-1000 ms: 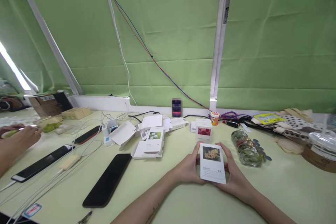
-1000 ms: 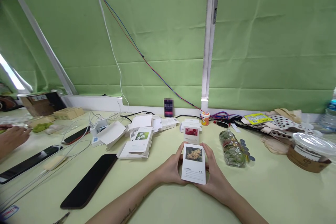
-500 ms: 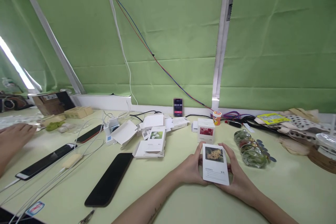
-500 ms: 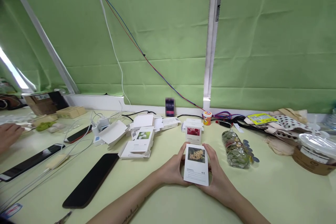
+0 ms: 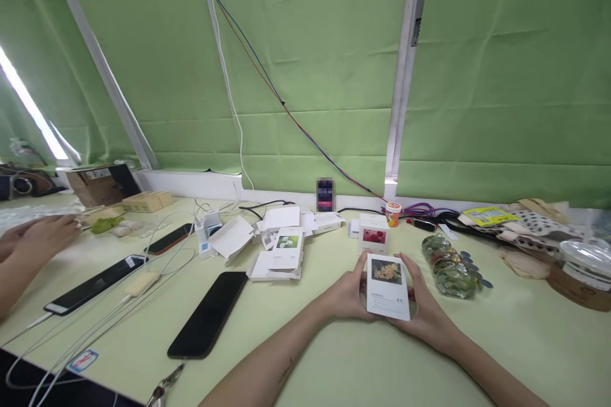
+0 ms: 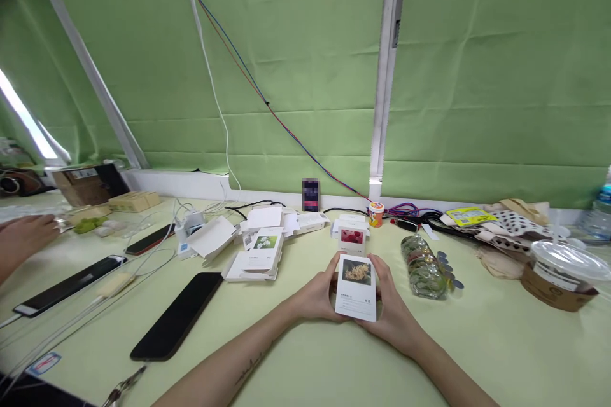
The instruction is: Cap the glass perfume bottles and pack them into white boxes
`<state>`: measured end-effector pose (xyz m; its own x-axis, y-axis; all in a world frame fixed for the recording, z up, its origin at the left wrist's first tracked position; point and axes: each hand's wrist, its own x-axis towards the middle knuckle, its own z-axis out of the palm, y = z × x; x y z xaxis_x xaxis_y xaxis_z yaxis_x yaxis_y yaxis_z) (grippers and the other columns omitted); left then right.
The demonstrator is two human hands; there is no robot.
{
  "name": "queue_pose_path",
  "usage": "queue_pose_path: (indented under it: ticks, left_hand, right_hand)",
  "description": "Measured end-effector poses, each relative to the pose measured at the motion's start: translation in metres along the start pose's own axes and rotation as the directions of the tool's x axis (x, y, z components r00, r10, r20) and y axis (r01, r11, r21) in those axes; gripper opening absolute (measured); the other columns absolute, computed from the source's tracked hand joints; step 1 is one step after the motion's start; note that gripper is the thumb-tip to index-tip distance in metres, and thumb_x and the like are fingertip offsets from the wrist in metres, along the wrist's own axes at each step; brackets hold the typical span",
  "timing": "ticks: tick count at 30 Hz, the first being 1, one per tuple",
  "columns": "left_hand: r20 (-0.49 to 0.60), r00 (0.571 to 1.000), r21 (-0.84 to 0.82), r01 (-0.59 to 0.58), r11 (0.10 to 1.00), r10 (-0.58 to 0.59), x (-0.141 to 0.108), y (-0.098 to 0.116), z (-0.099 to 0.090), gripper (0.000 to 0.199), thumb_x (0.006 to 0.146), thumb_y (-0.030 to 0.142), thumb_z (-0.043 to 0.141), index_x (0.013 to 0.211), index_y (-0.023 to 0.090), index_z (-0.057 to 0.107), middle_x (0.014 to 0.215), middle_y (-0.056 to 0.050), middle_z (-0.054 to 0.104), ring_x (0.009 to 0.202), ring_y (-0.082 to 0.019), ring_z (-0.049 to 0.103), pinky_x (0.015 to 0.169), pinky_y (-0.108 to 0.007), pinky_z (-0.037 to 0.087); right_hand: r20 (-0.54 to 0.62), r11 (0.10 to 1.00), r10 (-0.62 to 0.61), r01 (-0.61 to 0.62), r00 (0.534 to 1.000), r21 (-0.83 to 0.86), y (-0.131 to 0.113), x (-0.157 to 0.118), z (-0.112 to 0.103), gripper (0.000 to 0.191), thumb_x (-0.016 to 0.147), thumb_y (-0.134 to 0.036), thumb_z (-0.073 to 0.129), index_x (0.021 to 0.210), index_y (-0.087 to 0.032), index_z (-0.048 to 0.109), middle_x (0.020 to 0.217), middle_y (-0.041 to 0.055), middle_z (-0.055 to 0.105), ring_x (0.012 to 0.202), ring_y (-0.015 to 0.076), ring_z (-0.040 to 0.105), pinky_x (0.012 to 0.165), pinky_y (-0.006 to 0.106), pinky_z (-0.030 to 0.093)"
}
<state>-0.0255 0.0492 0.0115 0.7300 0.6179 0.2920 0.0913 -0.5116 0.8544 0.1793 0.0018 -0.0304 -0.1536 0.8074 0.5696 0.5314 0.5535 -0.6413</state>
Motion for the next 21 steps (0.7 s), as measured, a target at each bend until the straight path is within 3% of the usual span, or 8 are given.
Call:
queue_pose_path:
  ticks: [6,9,13,18,21]
  left_hand:
    - [-0.028,0.999,0.102,0.028,0.994,-0.025,0.009,-0.015,-0.001,0.105,0.057,0.018,0.078,0.144,0.025,0.02,0.094,-0.002,0.071,0.078,-0.02,0.067,0.066,-0.027,0.051]
    - [-0.035,0.999,0.063,-0.005,0.998,0.007,0.012,-0.02,-0.002,0.104,0.056,0.017,0.078,0.144,0.026,0.022,0.092,-0.002,0.07,0.077,-0.02,0.066,0.066,-0.027,0.051]
    - [-0.008,1.0,0.03,-0.022,0.999,0.022,0.013,-0.023,-0.003,0.11,0.058,0.017,0.077,0.147,0.025,0.013,0.09,-0.002,0.069,0.077,-0.02,0.066,0.065,-0.028,0.052]
    - [0.054,0.998,-0.094,-0.006,0.996,0.011,0.009,-0.028,-0.004,0.129,0.057,0.015,0.081,0.149,0.022,-0.009,0.116,-0.014,0.064,0.1,-0.026,0.065,0.08,-0.036,0.053]
    - [0.095,0.995,-0.248,0.061,0.967,-0.039,0.002,-0.029,-0.007,0.139,0.052,0.019,0.087,0.149,0.023,-0.012,0.131,-0.019,0.055,0.118,-0.031,0.056,0.095,-0.045,0.046]
  right_hand:
    - [0.006,0.993,-0.066,0.067,0.998,-0.1,0.002,0.005,-0.001,0.096,0.077,-0.035,0.07,0.148,-0.03,0.005,0.152,0.0127,0.019,0.142,0.0341,0.021,0.102,0.048,0.044]
    - [-0.004,0.988,-0.074,0.073,0.997,-0.136,0.002,0.008,0.0,0.097,0.076,-0.035,0.07,0.148,-0.028,0.006,0.151,0.0138,0.02,0.142,0.0339,0.022,0.106,0.049,0.04]
    - [-0.01,0.982,-0.095,0.092,0.995,-0.165,0.001,0.009,0.001,0.098,0.072,-0.034,0.073,0.148,-0.026,0.01,0.147,0.0147,0.026,0.14,0.0338,0.025,0.109,0.05,0.034]
    - [-0.021,0.981,-0.098,0.093,0.995,-0.168,0.002,0.007,0.004,0.098,0.07,-0.035,0.074,0.147,-0.025,0.014,0.146,0.0152,0.028,0.14,0.0351,0.025,0.111,0.052,0.029]
    - [-0.012,0.983,-0.099,0.096,0.995,-0.156,0.001,0.006,0.005,0.099,0.071,-0.039,0.074,0.148,-0.025,0.012,0.147,0.0155,0.025,0.14,0.0346,0.025,0.111,0.05,0.03]
